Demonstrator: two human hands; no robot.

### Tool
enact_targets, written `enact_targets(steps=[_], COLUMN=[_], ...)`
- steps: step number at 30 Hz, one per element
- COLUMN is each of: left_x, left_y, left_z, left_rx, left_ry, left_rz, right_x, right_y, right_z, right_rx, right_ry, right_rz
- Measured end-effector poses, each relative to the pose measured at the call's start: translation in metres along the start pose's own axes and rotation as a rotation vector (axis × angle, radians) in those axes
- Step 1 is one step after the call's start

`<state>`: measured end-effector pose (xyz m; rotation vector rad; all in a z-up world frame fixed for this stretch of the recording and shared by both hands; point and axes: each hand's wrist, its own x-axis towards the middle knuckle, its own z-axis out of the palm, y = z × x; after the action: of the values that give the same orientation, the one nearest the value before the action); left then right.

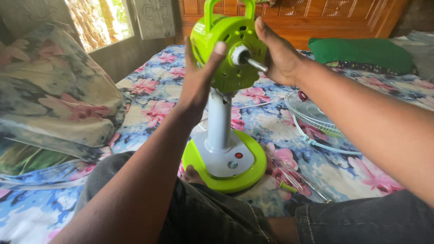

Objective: The person reassembles an electric fan by connecting internal wires, securing the rear motor cover with a screwdriver, and attaching the front wire cage. The fan is placed upright on the bed after assembly.

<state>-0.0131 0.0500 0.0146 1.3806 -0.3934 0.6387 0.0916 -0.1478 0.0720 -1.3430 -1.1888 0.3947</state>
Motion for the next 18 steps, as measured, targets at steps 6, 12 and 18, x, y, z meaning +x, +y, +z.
enact_targets(steps=[6, 12, 18], left_x=[-0.004, 0.006, 0.014], left_y=[0.023, 0.018, 0.019], left_z=[0.007, 0.001, -0.007], left_rx=[-0.086, 0.105, 0.109], left_ry=[-0.069, 0.008, 0.027], left_rz=[-0.082, -0.148, -0.246], right_x=[-0.003, 0.000, 0.012], right_y=[-0.015, -0.020, -0.024], right_z=[0.022, 0.027, 0.026], right_rx=[-0.033, -0.138, -0.274], right_ry=[0.029, 0.202, 0.241], right_rz=[0.075, 0.084, 0.130])
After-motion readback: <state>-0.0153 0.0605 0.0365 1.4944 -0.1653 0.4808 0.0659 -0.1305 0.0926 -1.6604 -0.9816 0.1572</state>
